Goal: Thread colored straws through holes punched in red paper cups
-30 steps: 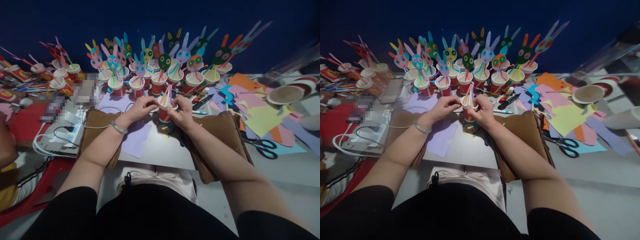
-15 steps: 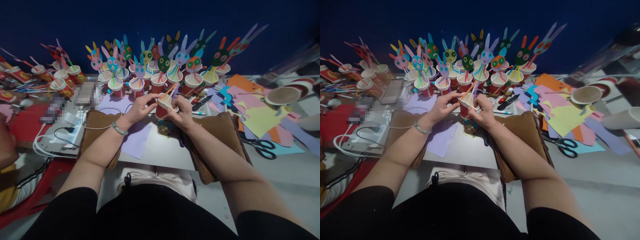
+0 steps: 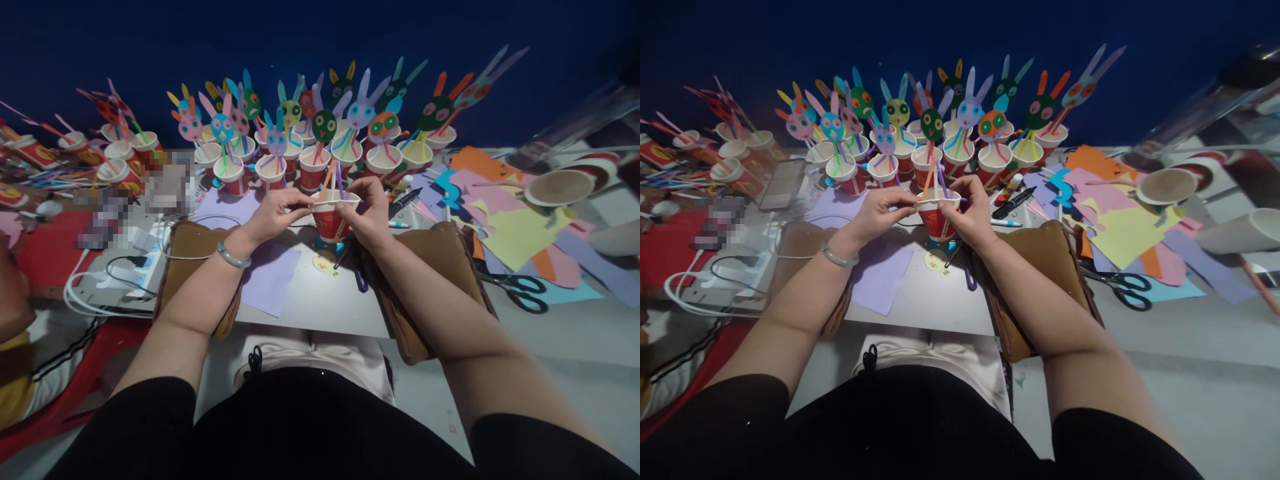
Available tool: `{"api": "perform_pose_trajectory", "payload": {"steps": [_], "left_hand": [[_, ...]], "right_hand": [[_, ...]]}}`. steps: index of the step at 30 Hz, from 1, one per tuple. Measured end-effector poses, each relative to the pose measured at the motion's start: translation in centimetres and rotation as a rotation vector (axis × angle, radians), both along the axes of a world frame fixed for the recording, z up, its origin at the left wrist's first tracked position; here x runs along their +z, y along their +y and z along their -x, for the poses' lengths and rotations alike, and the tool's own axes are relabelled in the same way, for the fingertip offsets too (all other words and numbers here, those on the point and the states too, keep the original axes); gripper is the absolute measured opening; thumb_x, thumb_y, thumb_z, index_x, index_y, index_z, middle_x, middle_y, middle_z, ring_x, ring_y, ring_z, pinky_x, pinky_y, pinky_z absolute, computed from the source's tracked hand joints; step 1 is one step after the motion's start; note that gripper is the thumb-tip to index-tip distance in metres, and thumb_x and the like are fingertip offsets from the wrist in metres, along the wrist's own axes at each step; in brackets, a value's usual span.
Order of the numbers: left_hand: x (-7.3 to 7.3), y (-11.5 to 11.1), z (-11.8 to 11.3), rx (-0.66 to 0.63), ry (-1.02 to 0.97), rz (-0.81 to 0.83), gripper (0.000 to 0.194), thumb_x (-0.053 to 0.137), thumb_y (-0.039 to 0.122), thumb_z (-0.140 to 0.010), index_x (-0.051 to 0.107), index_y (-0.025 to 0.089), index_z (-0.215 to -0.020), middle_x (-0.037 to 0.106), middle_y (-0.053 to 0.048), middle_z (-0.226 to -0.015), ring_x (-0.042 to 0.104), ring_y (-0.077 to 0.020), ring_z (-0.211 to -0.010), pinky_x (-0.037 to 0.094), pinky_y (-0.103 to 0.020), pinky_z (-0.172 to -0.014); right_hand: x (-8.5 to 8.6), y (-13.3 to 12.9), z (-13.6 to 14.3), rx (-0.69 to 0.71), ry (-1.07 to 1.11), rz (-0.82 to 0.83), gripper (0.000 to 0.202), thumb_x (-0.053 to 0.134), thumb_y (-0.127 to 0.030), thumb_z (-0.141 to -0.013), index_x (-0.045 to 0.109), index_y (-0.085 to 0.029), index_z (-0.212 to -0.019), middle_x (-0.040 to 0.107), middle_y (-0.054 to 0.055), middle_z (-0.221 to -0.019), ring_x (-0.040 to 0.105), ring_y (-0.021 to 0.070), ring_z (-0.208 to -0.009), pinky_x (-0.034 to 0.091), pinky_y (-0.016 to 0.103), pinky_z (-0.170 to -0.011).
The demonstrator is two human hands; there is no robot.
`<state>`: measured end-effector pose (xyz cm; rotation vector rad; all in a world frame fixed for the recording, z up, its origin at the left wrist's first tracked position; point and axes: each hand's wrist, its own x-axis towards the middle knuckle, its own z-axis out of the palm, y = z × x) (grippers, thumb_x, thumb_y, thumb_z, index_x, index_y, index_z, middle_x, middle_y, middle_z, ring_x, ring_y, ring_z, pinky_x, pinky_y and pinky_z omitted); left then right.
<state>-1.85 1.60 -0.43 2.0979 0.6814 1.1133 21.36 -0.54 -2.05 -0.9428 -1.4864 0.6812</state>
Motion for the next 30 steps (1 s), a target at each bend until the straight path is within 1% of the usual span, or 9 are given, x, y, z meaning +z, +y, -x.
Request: {"api": "perform_pose_trajectory", "payload": {"steps": [3, 7, 10, 14, 19, 22, 25, 27, 30], "left_hand": [[0.0, 0.1, 0.1, 0.002, 0.008, 0.034, 0.035, 0.075, 0.048, -0.091, 0.082, 0.016, -0.103, 0.08, -0.011, -0.098, 0.072, -0.0165, -0.086, 0.054, -0.028, -0.078], [0.1, 0.1, 0.1, -0.013, -0.067, 0.137, 0.038, 0.076, 0.05, -0.09, 0.08, 0.014, -0.101, 0.075, -0.008, -0.089, 0.064, -0.0106, -0.071, 0.051, -0.023, -0.066], [0.4, 0.2, -0.1, -0.051, -0.172, 0.267, 0.041, 0.079, 0.053, -0.087, 0.077, 0.014, -0.098, 0.072, -0.005, -0.083, 0.058, -0.0071, -0.062, 0.047, -0.02, -0.058], [1.0, 0.3, 0.0, -0.097, -0.263, 0.398, 0.045, 0.084, 0.057, -0.081, 0.074, 0.014, -0.092, 0.066, 0.0, -0.073, 0.056, -0.0055, -0.057, 0.046, -0.019, -0.054], [1.1, 0.2, 0.1, -0.147, -0.302, 0.474, 0.045, 0.086, 0.058, -0.078, 0.072, 0.016, -0.09, 0.061, 0.002, -0.068, 0.053, -0.005, -0.055, 0.044, -0.02, -0.053], [1.0, 0.0, -0.2, -0.14, -0.307, 0.489, 0.043, 0.086, 0.058, -0.078, 0.071, 0.018, -0.088, 0.059, 0.002, -0.07, 0.051, -0.0053, -0.056, 0.042, -0.022, -0.053], [1.0, -0.3, -0.4, -0.138, -0.32, 0.488, 0.045, 0.086, 0.06, -0.077, 0.069, 0.019, -0.085, 0.062, 0.0, -0.083, 0.049, -0.0044, -0.057, 0.039, -0.023, -0.052], [1.1, -0.6, -0.5, -0.159, -0.32, 0.518, 0.048, 0.084, 0.062, -0.077, 0.067, 0.019, -0.085, 0.062, 0.0, -0.082, 0.047, -0.0042, -0.055, 0.036, -0.023, -0.049], [1.2, -1.0, -0.6, -0.21, -0.317, 0.609, 0.051, 0.084, 0.064, -0.077, 0.062, 0.02, -0.088, 0.057, 0.004, -0.068, 0.046, -0.0045, -0.047, 0.033, -0.022, -0.044]], "right_hand": [[0.1, 0.2, 0.1, 0.085, 0.171, 0.199, 0.056, 0.093, -0.055, -0.06, 0.057, -0.025, -0.091, 0.057, -0.005, -0.079, 0.051, 0.0112, -0.067, 0.045, 0.026, -0.063], [0.5, 0.1, 0.0, 0.262, 0.395, 0.412, 0.061, 0.101, -0.048, -0.051, 0.061, -0.024, -0.091, 0.064, -0.007, -0.077, 0.059, 0.0102, -0.065, 0.052, 0.024, -0.064], [1.1, -0.1, -0.3, 0.394, 0.48, 0.498, 0.061, 0.103, -0.042, -0.05, 0.065, -0.024, -0.095, 0.071, -0.006, -0.082, 0.067, 0.0113, -0.07, 0.057, 0.024, -0.067], [1.7, -0.2, -0.5, 0.514, 0.569, 0.516, 0.054, 0.103, -0.036, -0.053, 0.071, -0.023, -0.095, 0.076, -0.005, -0.089, 0.071, 0.0112, -0.078, 0.061, 0.025, -0.075], [1.5, 0.1, -0.5, 0.545, 0.607, 0.514, 0.045, 0.101, -0.041, -0.059, 0.07, -0.021, -0.085, 0.07, -0.007, -0.075, 0.062, 0.0052, -0.061, 0.052, 0.016, -0.057], [1.3, 0.2, -0.5, 0.519, 0.597, 0.513, 0.049, 0.101, -0.045, -0.058, 0.067, -0.021, -0.085, 0.068, -0.007, -0.075, 0.057, 0.0046, -0.058, 0.051, 0.018, -0.056], [1.3, -0.1, -0.4, 0.508, 0.59, 0.525, 0.053, 0.1, -0.049, -0.059, 0.062, -0.021, -0.085, 0.063, -0.007, -0.073, 0.053, 0.0047, -0.057, 0.05, 0.019, -0.057], [1.4, -0.3, -0.3, 0.537, 0.584, 0.551, 0.055, 0.099, -0.052, -0.061, 0.06, -0.02, -0.084, 0.058, -0.008, -0.068, 0.048, 0.0042, -0.053, 0.045, 0.018, -0.051], [1.5, -0.7, -0.2, 0.6, 0.575, 0.597, 0.058, 0.098, -0.056, -0.061, 0.057, -0.02, -0.08, 0.048, -0.011, -0.057, 0.034, 0.0027, -0.044, 0.029, 0.016, -0.042]]}}
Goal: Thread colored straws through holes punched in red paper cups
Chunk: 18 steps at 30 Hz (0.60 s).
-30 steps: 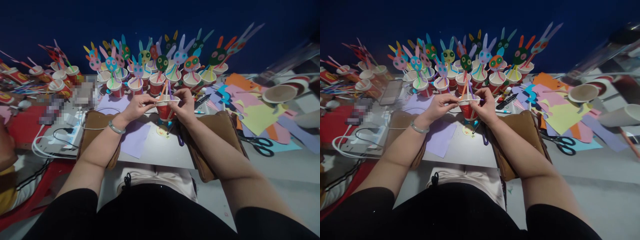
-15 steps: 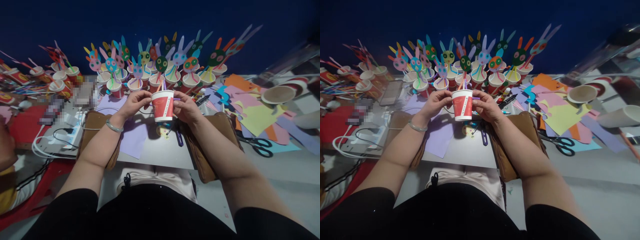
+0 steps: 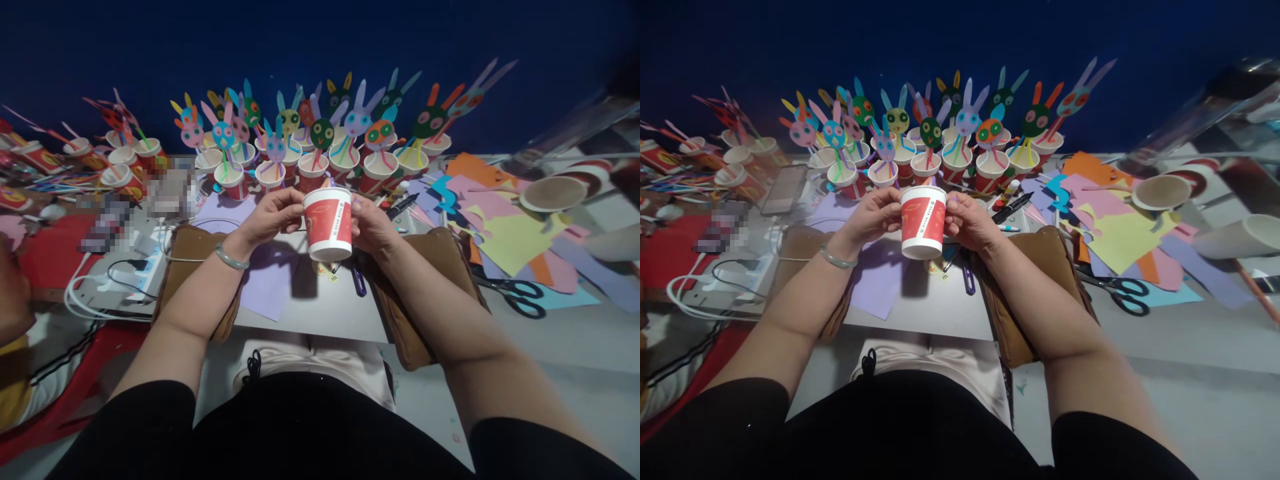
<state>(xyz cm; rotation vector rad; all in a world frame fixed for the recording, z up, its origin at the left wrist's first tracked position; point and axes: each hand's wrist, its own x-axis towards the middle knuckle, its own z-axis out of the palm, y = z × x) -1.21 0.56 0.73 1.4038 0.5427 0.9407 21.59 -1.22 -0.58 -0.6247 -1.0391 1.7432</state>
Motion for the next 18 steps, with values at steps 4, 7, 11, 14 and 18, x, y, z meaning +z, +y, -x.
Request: {"api": "perform_pose_trajectory", "payload": {"steps": [4, 7, 11, 14, 18], "left_hand": [[0.0, -0.4, -0.1, -0.043, -0.046, 0.071, 0.052, 0.088, 0.06, -0.075, 0.057, 0.02, -0.087, 0.058, 0.006, -0.066, 0.046, -0.003, -0.042, 0.031, -0.02, -0.04], [0.0, -0.4, -0.2, -0.068, -0.073, 0.102, 0.05, 0.09, 0.056, -0.074, 0.057, 0.02, -0.084, 0.056, 0.006, -0.062, 0.048, -0.0028, -0.041, 0.029, -0.018, -0.039], [0.0, -0.4, -0.5, -0.082, -0.095, 0.137, 0.052, 0.092, 0.057, -0.07, 0.058, 0.019, -0.081, 0.056, 0.006, -0.062, 0.047, -0.0025, -0.043, 0.03, -0.017, -0.039], [-0.1, -0.6, -0.9, -0.084, -0.093, 0.149, 0.054, 0.091, 0.06, -0.07, 0.057, 0.019, -0.083, 0.056, 0.006, -0.063, 0.045, -0.0021, -0.044, 0.032, -0.019, -0.04], [-1.0, -0.8, -1.5, -0.115, -0.07, 0.182, 0.056, 0.086, 0.066, -0.073, 0.054, 0.021, -0.082, 0.053, 0.007, -0.059, 0.04, -0.0023, -0.037, 0.025, -0.021, -0.036]], "right_hand": [[-0.1, -0.1, 0.2, -0.052, -0.033, 0.007, 0.065, 0.099, -0.06, -0.053, 0.054, -0.021, -0.079, 0.049, -0.011, -0.058, 0.042, 0.0053, -0.049, 0.038, 0.018, -0.047], [-0.2, -0.1, 0.3, -0.053, -0.053, -0.011, 0.065, 0.097, -0.062, -0.056, 0.051, -0.023, -0.08, 0.049, -0.012, -0.057, 0.042, 0.0057, -0.046, 0.037, 0.019, -0.045], [0.0, -0.4, 0.3, 0.067, -0.01, -0.009, 0.061, 0.094, -0.061, -0.064, 0.048, -0.025, -0.081, 0.04, -0.015, -0.045, 0.027, 0.0041, -0.035, 0.022, 0.018, -0.037], [0.4, -0.6, 0.4, 0.066, 0.01, -0.029, 0.06, 0.094, -0.06, -0.065, 0.048, -0.024, -0.081, 0.042, -0.015, -0.044, 0.028, 0.0042, -0.033, 0.023, 0.018, -0.036], [0.6, -0.7, 0.4, 0.062, 0.02, -0.042, 0.06, 0.096, -0.056, -0.064, 0.048, -0.024, -0.079, 0.042, -0.015, -0.043, 0.028, 0.0035, -0.034, 0.026, 0.017, -0.037]]}}
